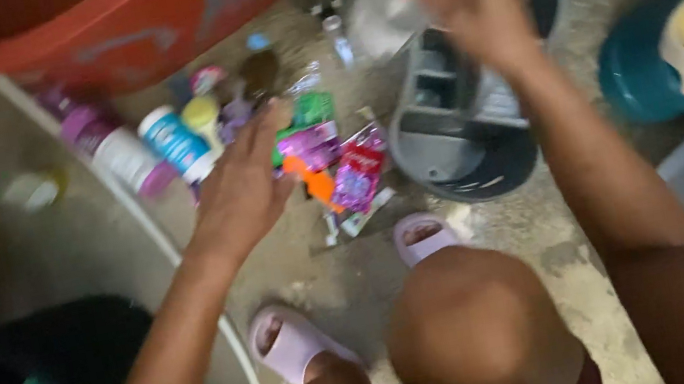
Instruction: Cleaning a plastic toiletry organizer and its contents with water and a brush.
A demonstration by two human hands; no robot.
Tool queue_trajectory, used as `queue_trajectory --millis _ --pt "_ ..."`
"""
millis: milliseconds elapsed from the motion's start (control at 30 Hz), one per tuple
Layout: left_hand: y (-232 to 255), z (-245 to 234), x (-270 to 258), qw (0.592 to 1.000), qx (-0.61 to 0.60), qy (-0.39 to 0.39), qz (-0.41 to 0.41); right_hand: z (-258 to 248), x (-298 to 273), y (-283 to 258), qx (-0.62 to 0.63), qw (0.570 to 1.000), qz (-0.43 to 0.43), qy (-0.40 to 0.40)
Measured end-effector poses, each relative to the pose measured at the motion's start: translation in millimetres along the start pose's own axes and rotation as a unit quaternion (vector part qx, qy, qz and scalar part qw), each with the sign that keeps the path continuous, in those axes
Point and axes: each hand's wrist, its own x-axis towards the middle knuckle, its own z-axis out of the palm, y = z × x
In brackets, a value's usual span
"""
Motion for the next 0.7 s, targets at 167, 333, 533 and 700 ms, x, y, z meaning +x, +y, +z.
queue_trajectory --millis 167,333,533,700 --pt "7.3 11.0 39.4 0.998 0.028 -0.041 0.034 -24.4 32.0 117.9 0.152 0.968 -0.131 0.153" --pt "7.0 38.3 74.6 0.995 0.053 -0.077 0.022 60.2 55.7 199.1 0.02 0.988 0.086 0.123" --pt "-26.5 65.7 73.2 0.988 0.047 -0.13 -0.065 118.3 78.5 244.8 -0.011 0.993 -0.049 0.105" --pt "-59.9 71.9 56.3 0.988 -0.084 -0.058 -0.115 125.6 79.8 325.7 0.066 0.971 0.021 -0.229"
